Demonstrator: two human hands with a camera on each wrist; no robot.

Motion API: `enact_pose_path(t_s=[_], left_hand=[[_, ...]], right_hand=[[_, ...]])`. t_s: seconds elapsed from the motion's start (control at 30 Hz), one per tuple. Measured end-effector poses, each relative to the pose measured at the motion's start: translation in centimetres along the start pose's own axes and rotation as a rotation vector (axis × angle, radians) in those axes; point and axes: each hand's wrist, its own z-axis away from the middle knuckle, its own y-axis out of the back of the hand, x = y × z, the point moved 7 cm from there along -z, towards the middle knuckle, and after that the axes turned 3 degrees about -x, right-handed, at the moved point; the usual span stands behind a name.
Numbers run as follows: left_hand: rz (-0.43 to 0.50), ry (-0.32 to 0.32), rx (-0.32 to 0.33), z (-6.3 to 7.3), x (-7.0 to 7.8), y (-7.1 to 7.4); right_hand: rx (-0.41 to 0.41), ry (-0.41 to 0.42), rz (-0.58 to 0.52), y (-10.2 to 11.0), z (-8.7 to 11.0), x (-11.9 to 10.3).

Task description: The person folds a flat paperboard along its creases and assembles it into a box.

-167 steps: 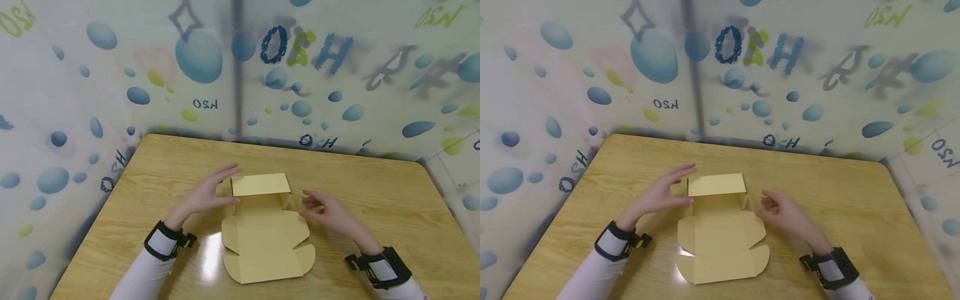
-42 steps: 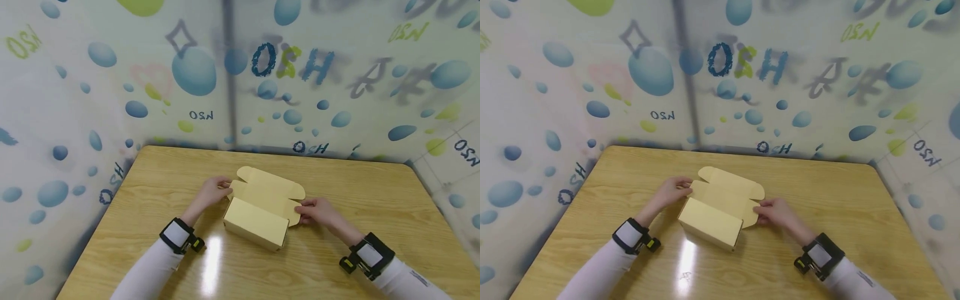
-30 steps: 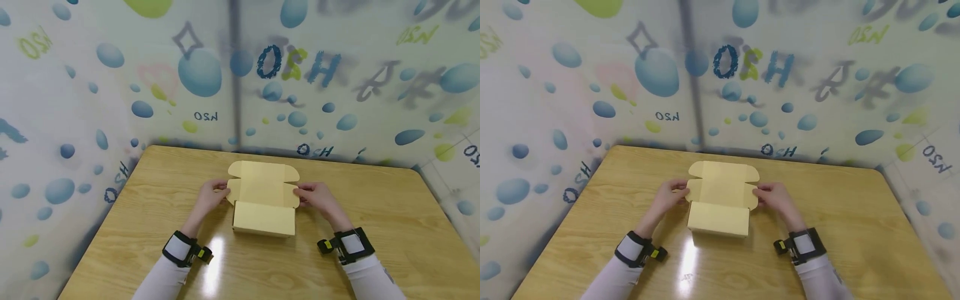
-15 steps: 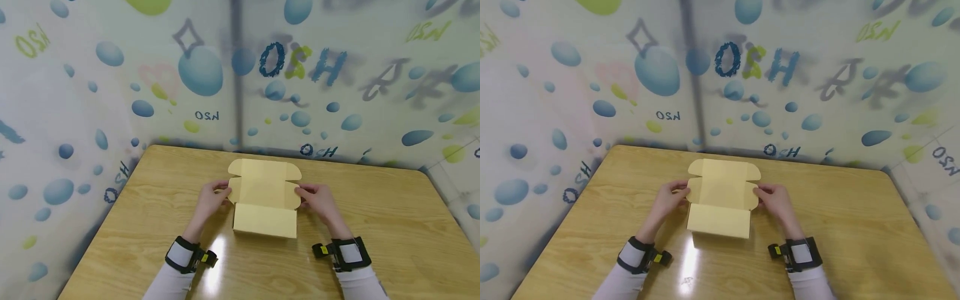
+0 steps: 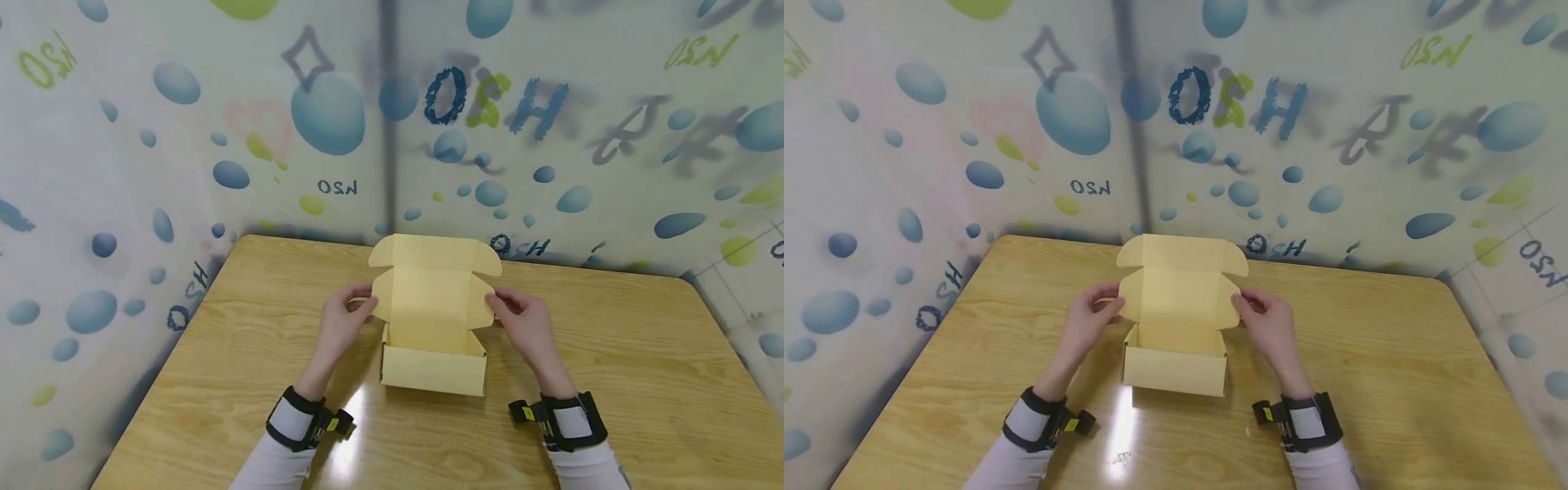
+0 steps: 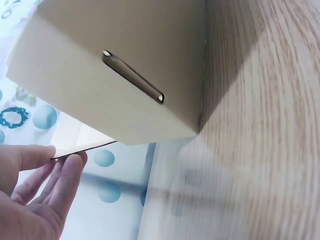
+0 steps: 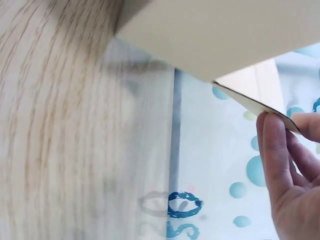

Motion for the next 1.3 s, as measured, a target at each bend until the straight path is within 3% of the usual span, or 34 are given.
enact_pose_path(t_s=[0.2,0.37,0.53,0.87,1.3], left_hand=[[-0.034,-0.069,0.041,0.3,1.1,-0.2],[-0.011,-0.133,0.039,0.6,1.6,-0.4],[0.016,-0.164,0.032,0.7,1.8,-0.6],[0.016,-0.14,0.014,0.6,1.5,-0.9],[0.0,-0.163,0.007,0.7,1.6,-0.5]], right_hand=[[0.087,0.113,0.024,0.5,1.0,-1.3],[0.156,0.18,0.016,1.1,1.9,-1.8],[0.167,0.239,0.006,1.4,2.3,-1.9],[0.14,0.239,0.033,1.4,2.9,-2.0],[0.122,0.234,0.05,1.3,2.9,-2.0]])
